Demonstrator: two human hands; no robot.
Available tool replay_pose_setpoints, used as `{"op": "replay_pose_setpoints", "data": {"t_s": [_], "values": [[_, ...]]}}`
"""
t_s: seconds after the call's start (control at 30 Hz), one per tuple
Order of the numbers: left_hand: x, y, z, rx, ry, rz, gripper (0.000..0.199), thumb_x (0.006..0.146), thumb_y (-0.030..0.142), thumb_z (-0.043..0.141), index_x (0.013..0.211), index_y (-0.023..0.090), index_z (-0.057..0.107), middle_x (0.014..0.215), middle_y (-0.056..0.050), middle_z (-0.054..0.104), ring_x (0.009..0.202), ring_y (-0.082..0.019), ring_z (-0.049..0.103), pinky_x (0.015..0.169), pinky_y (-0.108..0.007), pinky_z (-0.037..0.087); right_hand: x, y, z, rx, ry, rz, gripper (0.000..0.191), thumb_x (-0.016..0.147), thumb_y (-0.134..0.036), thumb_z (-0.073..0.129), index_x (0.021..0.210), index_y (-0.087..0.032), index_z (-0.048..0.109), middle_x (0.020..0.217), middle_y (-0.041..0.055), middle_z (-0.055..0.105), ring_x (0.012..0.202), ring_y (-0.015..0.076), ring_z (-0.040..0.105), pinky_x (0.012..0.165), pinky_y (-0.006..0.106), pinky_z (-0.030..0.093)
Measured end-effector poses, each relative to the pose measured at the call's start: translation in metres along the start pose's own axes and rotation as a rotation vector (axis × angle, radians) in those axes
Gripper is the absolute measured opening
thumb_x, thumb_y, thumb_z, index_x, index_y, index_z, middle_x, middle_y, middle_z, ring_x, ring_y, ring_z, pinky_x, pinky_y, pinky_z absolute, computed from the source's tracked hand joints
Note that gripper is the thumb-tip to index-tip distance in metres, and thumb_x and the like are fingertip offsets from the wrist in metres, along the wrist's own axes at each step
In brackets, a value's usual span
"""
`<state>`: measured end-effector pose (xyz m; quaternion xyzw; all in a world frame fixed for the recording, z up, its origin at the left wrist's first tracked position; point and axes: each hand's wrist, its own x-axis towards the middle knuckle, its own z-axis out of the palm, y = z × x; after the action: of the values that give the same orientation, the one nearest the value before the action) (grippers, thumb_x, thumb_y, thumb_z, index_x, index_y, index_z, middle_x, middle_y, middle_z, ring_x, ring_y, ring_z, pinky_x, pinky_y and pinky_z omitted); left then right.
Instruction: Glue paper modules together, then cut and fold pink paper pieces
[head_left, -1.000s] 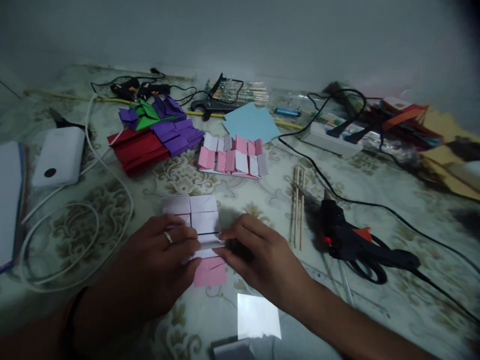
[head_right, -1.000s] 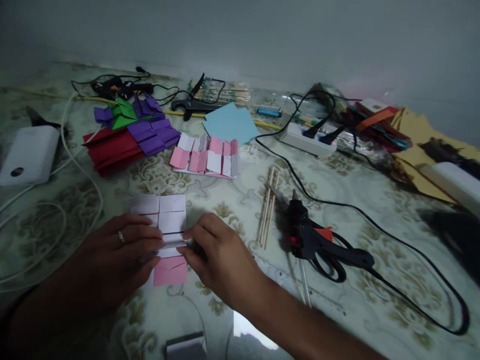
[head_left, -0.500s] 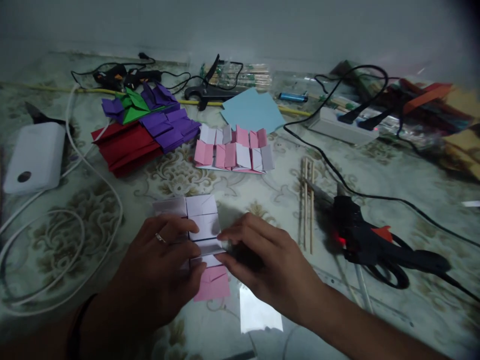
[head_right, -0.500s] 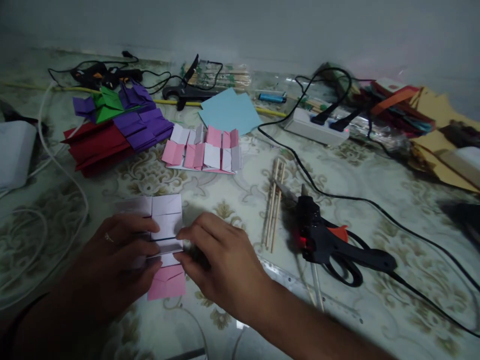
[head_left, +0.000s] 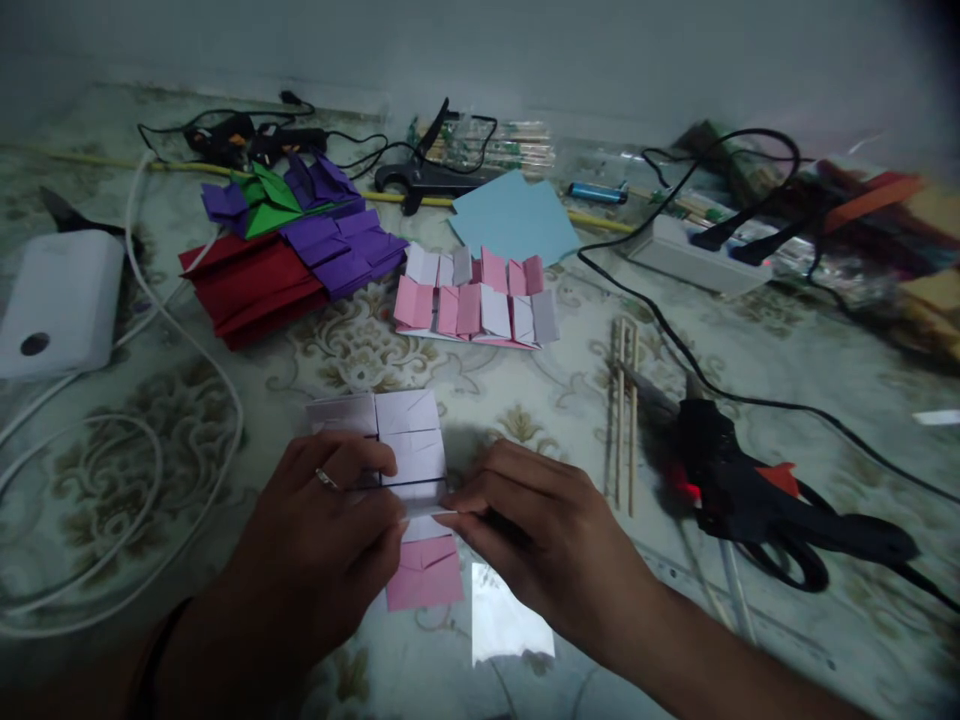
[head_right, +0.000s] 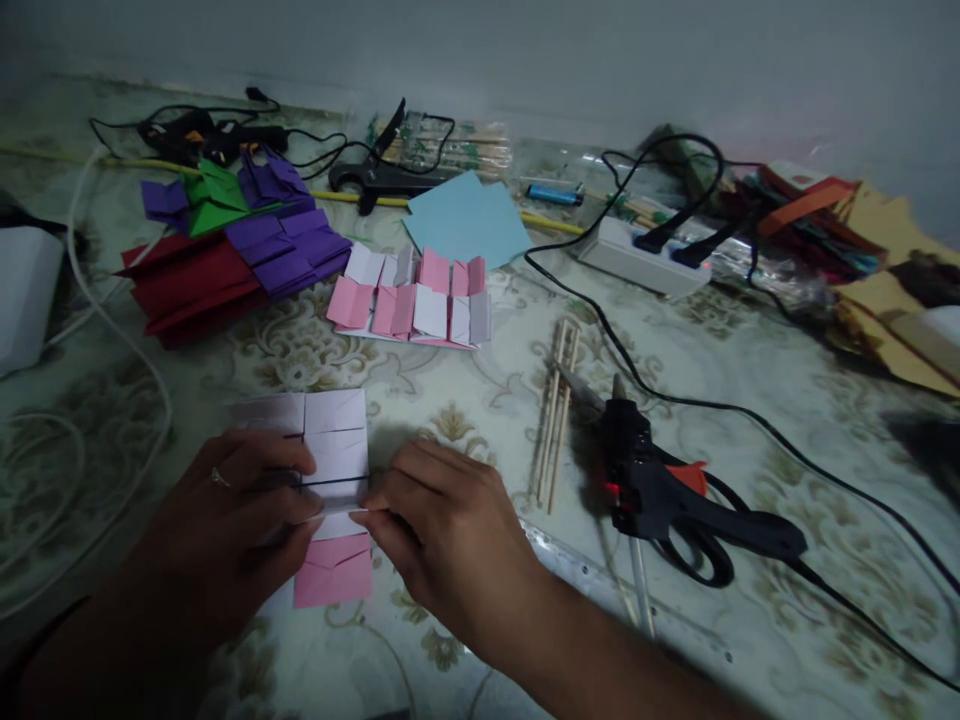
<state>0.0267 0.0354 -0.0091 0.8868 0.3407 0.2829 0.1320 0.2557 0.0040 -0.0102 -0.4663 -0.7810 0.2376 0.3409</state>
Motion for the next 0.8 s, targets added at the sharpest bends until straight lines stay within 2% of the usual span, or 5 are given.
{"op": "replay_pose_setpoints", "data": {"t_s": [0.43,0.8], "values": [[-0.0015,0.0009,0.0005,0.027,0.014,0.002,0.016,0.096,0.009,0.062,0.085,0.021,0.062,0.108,-0.006,0.065,0.1,-0.023,0.06,0.086,-0.043,0.049,-0.0002,-0.0007,-0.0004,-0.003,-0.008,0.036,0.015,0.1,-0.018,0.071,0.086,-0.015,0.073,0.079,0.0044,0.068,0.071,0.0176,0.063,0.065,0.028,0.047],[-0.001,0.0,0.0003,0.033,0.025,-0.025,0.016,0.096,0.015,0.062,0.083,0.024,0.068,0.102,-0.006,0.071,0.097,-0.026,0.061,0.082,-0.045,0.054,0.0013,0.0002,-0.0038,-0.018,-0.042,0.032,0.014,0.101,-0.018,0.07,0.087,-0.015,0.071,0.079,0.0035,0.068,0.07,0.0172,0.063,0.064,0.028,0.048]]}}
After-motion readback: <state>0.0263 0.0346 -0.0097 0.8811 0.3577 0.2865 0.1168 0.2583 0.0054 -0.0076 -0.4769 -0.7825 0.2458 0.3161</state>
